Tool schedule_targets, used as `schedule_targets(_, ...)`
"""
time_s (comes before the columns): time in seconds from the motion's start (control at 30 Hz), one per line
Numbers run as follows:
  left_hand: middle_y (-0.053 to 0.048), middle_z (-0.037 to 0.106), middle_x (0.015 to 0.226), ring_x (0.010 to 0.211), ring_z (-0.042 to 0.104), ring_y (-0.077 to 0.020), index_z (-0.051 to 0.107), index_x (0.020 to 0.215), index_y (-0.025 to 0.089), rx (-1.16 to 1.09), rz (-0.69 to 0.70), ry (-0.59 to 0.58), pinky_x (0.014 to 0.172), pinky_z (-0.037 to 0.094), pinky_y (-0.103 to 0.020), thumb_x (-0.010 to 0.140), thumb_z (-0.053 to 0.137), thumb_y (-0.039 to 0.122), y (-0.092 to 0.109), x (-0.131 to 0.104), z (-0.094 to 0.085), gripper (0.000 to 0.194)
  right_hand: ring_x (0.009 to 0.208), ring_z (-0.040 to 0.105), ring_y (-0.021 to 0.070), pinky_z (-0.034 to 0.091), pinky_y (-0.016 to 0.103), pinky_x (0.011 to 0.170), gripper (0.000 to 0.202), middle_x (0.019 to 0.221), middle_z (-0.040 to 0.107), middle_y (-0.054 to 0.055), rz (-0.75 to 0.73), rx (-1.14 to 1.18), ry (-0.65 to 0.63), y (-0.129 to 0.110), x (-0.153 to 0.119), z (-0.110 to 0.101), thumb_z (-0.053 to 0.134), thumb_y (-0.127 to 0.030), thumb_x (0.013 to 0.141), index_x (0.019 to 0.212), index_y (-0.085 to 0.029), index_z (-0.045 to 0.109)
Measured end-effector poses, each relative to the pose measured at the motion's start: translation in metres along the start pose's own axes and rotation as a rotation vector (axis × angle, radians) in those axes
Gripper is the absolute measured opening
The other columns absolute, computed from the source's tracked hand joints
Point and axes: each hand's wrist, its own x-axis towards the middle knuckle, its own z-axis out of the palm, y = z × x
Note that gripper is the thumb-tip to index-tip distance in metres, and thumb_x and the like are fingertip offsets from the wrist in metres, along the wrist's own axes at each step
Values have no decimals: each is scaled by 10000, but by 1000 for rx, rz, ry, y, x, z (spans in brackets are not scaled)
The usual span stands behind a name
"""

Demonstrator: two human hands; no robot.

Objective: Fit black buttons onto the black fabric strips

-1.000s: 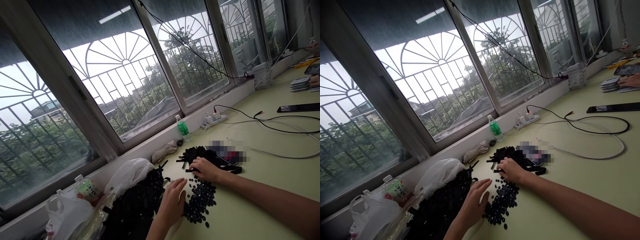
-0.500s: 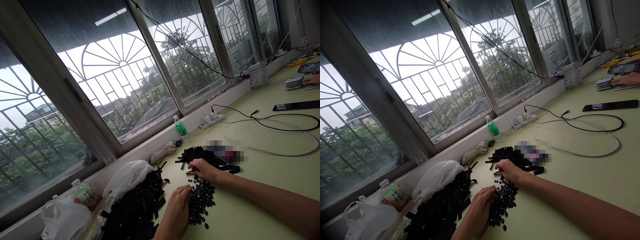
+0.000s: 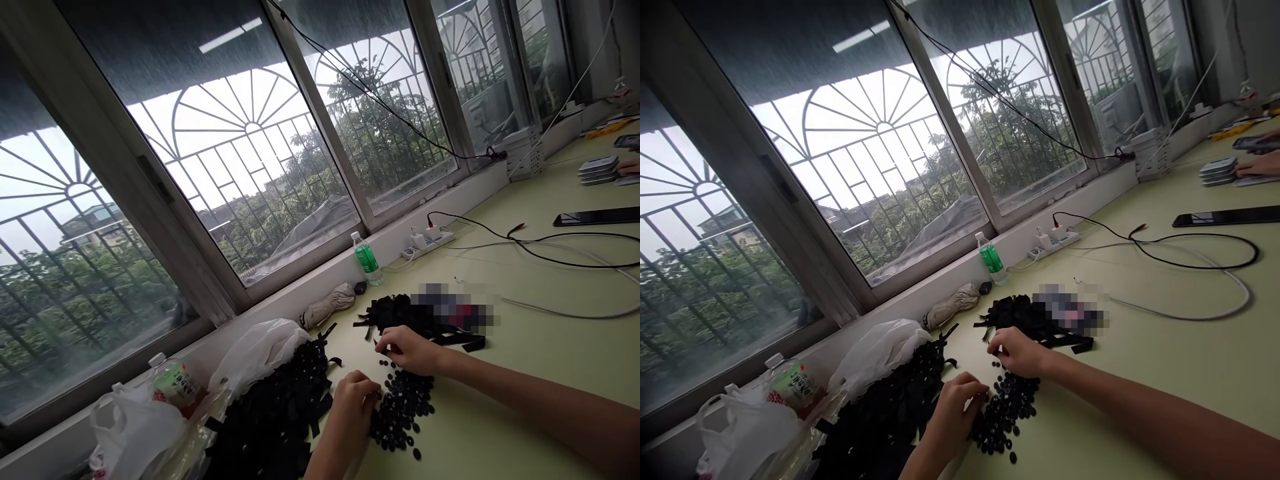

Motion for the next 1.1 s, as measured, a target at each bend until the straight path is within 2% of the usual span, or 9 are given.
schedule_targets(0.17,-99,645,865,796,595,-220,723,846,200,13,-60,24,694,420,-286,786,513,142,2,-1,-3,225,699,603,122,478,206,612,402,999,645,84,11,218,1,-6,-2,7,474,-74,716,1068,-139,657)
schedule_targets(0.33,-72,650,776,715,585,-190,693,760,187,-57,-51,105,640,400,-263,773,502,130,1,0,-2,200,665,574,119,459,209,578,446,874,639,65,79,321,-12,-20,-5,9,493,-95,708,1136,-117,615)
schedule_targets(0.47,-52,654,681,622,571,-165,654,740,164,-305,-122,224,599,408,-253,780,504,165,2,3,-2,155,659,565,111,457,204,562,473,919,634,66,106,423,-28,-32,-9,9,515,-118,709,1177,-125,586)
schedule_targets(0.63,-55,657,712,670,580,-166,662,728,144,-693,-196,263,627,441,-250,705,600,169,1,6,-5,71,684,575,114,477,220,582,449,1086,608,91,83,465,-28,-39,-13,14,530,-129,707,1150,-147,605)
schedule_targets(0.77,-44,636,644,609,558,-144,667,704,130,-825,-297,287,583,427,-240,667,680,208,2,8,-7,87,688,569,109,490,226,605,434,1128,581,98,61,450,-10,-40,-14,15,520,-137,727,1154,-146,601)
schedule_targets(0.9,-60,666,707,651,587,-155,674,797,134,-980,-376,288,630,445,-254,608,762,224,4,8,-8,227,694,566,104,498,225,623,459,1140,559,97,28,437,5,-39,-14,15,516,-131,737,1192,-156,573)
schedule_targets(1.1,-47,641,692,669,570,-129,681,720,122,-1170,-406,258,652,441,-232,585,801,245,10,5,-6,218,670,552,99,492,229,614,451,1129,554,96,-16,403,36,-43,-15,17,540,-166,751,1201,-163,560)
